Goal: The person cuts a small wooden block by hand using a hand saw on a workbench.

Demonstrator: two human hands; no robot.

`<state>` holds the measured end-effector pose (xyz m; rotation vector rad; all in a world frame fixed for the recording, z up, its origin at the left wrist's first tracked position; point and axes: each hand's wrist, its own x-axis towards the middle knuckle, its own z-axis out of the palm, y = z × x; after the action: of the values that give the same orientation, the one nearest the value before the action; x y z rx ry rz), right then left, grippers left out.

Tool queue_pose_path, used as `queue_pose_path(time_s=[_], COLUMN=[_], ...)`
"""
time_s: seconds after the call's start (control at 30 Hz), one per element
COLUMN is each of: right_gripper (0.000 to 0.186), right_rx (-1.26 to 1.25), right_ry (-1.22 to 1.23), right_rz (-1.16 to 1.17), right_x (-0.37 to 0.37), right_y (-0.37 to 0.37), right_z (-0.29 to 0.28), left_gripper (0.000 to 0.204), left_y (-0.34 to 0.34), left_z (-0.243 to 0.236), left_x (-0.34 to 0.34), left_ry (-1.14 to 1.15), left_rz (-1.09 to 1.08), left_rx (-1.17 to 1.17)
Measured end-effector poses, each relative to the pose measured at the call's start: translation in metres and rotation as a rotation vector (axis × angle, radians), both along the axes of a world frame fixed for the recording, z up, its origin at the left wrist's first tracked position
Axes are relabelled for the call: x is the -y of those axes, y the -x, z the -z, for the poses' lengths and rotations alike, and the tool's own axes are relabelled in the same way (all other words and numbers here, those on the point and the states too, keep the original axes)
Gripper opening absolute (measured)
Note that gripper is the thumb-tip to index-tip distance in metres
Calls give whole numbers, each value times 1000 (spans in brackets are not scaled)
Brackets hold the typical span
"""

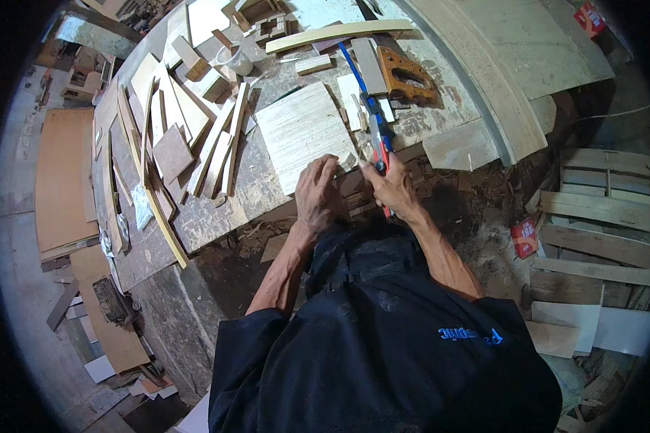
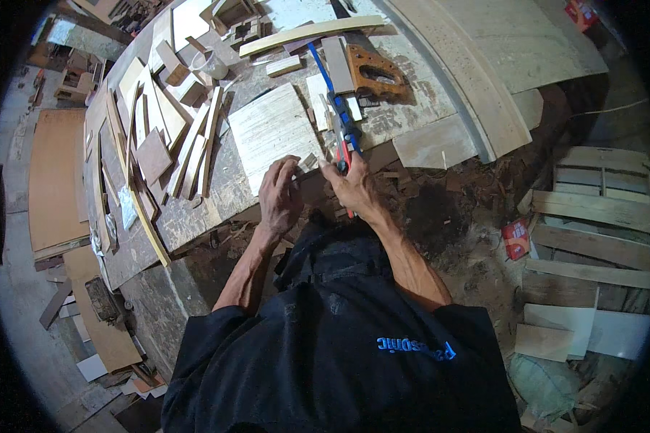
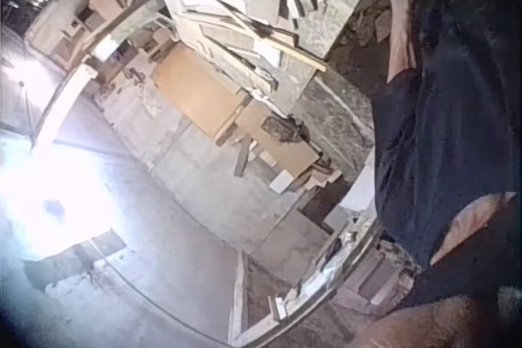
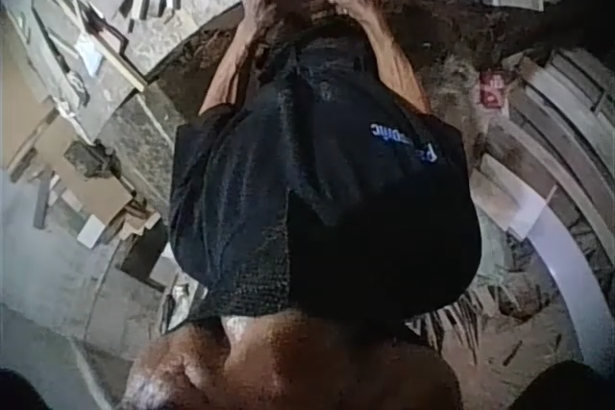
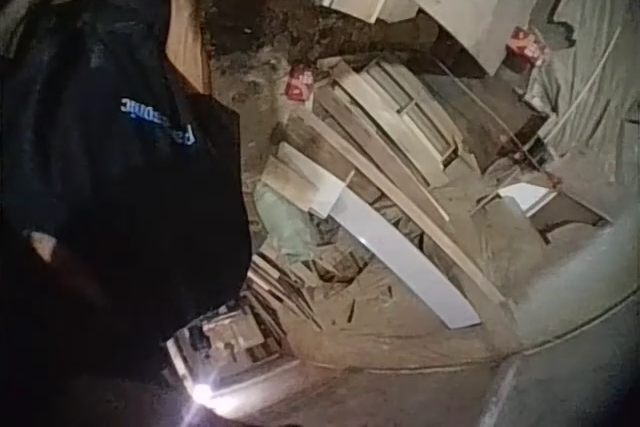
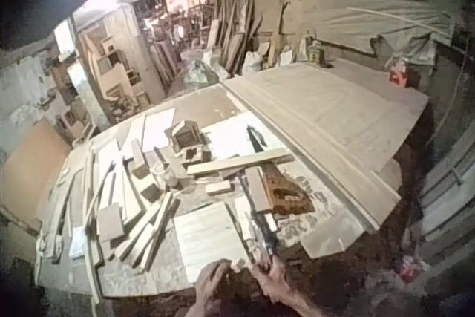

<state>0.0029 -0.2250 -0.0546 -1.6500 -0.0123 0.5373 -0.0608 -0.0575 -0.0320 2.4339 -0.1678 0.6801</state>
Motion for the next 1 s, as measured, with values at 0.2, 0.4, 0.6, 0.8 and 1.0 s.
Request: queue_pose_path(time_s=[0.2, 0.4, 0.6, 0.8, 1.0], right_gripper=[38, 39, 38, 35, 27], right_rx=[151, 186, 195, 254, 896], right_ry=[343, 382, 408, 417, 581], right_rz=[-231, -228, -302, -300, -278], right_x=[8, 7, 7, 4, 0], right_y=[18, 26, 26, 28, 43], right_z=[-21, -36, -38, -26, 28], left_gripper=[47, 53, 56, 47, 44], left_y=[-7, -14, -16, -18, -19], left_z=[-1, 9, 11, 14, 20], left_x=[-14, -18, -19, -20, -23], left_ry=[-183, -225, -278, -282, -286], left_rz=[-24, -36, -49, -47, -20], left_rx=[-253, -300, -293, -286, -252])
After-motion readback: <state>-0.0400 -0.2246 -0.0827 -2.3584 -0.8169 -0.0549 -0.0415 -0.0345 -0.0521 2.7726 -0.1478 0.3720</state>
